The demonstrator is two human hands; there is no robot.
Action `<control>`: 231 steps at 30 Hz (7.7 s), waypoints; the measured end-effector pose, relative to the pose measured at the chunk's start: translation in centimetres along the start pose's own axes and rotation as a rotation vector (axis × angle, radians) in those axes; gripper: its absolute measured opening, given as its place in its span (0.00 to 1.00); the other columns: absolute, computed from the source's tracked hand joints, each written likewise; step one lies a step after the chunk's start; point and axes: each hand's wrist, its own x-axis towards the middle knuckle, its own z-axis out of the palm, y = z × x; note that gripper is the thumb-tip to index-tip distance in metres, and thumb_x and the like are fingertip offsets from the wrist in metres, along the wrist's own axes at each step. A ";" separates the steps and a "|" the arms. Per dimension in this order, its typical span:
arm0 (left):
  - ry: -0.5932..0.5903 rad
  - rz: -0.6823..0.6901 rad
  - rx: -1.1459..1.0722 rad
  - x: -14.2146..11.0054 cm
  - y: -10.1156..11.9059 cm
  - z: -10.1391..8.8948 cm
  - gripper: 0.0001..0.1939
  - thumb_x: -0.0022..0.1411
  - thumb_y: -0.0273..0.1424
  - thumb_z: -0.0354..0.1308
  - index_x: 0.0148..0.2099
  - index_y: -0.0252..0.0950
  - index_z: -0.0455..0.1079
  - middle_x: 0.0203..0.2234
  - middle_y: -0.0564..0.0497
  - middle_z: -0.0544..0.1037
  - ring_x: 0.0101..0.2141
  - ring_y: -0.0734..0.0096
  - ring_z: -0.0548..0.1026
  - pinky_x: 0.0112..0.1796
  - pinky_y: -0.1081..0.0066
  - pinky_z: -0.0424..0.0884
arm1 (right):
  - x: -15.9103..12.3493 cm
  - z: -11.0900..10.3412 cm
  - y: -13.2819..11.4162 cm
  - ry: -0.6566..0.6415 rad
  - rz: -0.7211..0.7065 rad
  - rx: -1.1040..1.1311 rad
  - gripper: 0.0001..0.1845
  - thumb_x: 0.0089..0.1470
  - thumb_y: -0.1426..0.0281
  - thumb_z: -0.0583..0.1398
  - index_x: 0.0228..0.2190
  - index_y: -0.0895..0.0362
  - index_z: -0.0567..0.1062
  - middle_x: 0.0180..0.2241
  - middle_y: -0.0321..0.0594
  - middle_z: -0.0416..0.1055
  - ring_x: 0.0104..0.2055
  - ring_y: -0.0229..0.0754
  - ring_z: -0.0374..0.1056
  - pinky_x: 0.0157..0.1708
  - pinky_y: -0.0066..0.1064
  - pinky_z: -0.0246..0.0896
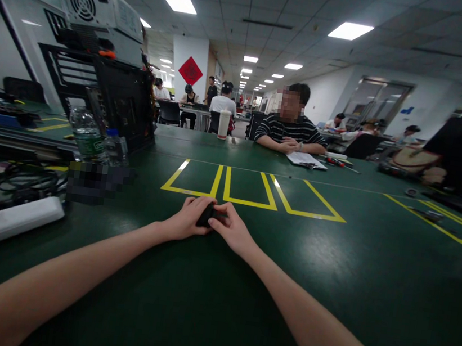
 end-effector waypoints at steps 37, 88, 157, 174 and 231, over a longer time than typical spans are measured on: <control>-0.007 0.039 -0.004 0.0 0.2 -0.2 0.28 0.50 0.33 0.56 0.51 0.38 0.49 0.45 0.45 0.62 0.47 0.60 0.61 0.46 0.59 0.53 | 0.3 0.0 -0.3 0.096 0.024 -0.068 0.12 0.48 0.66 0.56 0.37 0.55 0.64 0.39 0.39 0.62 0.42 0.40 0.63 0.41 0.37 0.61; -0.025 0.007 -0.032 0.3 0.1 -0.2 0.28 0.48 0.30 0.57 0.50 0.39 0.50 0.45 0.46 0.62 0.47 0.60 0.61 0.46 0.60 0.53 | -1.5 1.6 -1.0 0.144 -0.188 -0.438 0.20 0.48 0.77 0.52 0.44 0.52 0.59 0.47 0.39 0.56 0.50 0.42 0.56 0.51 0.42 0.54; -0.083 -0.025 -0.080 0.4 0.4 -0.3 0.26 0.50 0.34 0.56 0.50 0.38 0.51 0.44 0.46 0.63 0.44 0.60 0.63 0.45 0.59 0.54 | -0.1 -0.6 -0.2 0.075 0.010 -0.089 0.14 0.46 0.69 0.58 0.38 0.55 0.63 0.41 0.39 0.63 0.47 0.42 0.61 0.48 0.41 0.56; -0.182 -0.295 -0.206 0.6 -1.7 -0.9 0.24 0.48 0.44 0.56 0.44 0.38 0.58 0.39 0.48 0.67 0.40 0.61 0.66 0.42 0.60 0.61 | -0.8 -0.8 0.5 0.249 0.130 -0.595 0.19 0.45 0.74 0.55 0.42 0.55 0.61 0.44 0.43 0.61 0.48 0.44 0.59 0.46 0.39 0.56; -0.116 -0.781 0.404 -23.9 -5.0 -16.1 0.16 0.50 0.42 0.49 0.42 0.46 0.57 0.35 0.56 0.72 0.33 0.61 0.71 0.33 0.65 0.65 | -0.9 -1.7 -0.7 0.077 0.214 -0.454 0.08 0.48 0.68 0.54 0.32 0.56 0.69 0.33 0.37 0.68 0.36 0.39 0.66 0.39 0.37 0.61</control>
